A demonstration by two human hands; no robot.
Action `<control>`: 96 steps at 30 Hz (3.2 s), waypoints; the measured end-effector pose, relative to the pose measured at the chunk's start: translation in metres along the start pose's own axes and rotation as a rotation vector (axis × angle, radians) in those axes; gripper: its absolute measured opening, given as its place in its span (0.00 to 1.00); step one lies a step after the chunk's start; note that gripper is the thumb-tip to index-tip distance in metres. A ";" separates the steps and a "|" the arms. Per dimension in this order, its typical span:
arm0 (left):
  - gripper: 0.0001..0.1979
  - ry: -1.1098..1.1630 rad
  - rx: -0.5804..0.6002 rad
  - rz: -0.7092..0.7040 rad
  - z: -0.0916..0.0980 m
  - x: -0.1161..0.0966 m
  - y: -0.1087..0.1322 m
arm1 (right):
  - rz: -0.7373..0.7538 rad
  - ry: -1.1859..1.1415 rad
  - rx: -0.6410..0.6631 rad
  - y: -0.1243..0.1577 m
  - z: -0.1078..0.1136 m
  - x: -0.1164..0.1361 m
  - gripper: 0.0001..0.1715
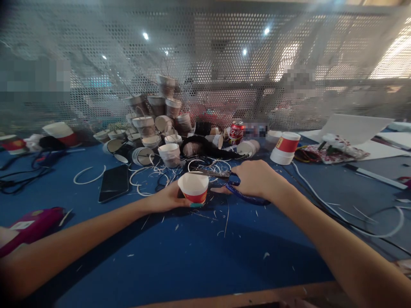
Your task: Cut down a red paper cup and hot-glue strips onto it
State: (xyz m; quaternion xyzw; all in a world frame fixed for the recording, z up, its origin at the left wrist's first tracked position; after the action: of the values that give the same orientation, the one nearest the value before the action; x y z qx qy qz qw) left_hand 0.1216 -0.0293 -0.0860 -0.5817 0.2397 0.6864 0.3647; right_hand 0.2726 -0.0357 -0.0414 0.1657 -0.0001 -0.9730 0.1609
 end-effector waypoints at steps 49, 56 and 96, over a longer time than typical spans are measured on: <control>0.32 -0.015 0.144 -0.026 -0.002 0.000 -0.005 | 0.118 0.099 -0.011 -0.009 -0.001 0.014 0.27; 0.33 -0.028 0.148 -0.007 0.000 0.003 -0.003 | 0.109 0.110 0.008 -0.006 -0.004 0.013 0.24; 0.38 -0.032 0.003 0.003 0.003 0.002 -0.002 | 0.043 -0.010 -0.050 -0.004 -0.003 -0.004 0.26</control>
State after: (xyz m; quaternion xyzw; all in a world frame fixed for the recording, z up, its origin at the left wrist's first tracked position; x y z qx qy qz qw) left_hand 0.1213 -0.0258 -0.0872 -0.5697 0.2355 0.6959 0.3684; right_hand 0.2759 -0.0309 -0.0433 0.1566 0.0198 -0.9698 0.1859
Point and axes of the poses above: each hand's wrist, its own y-axis away from the middle knuckle, its own z-axis out of the back of the hand, x = y × z, the point moved 9 cm from there along -y, towards the middle knuckle, and after that the axes turned 6 degrees about y, right-handed, at the moved point
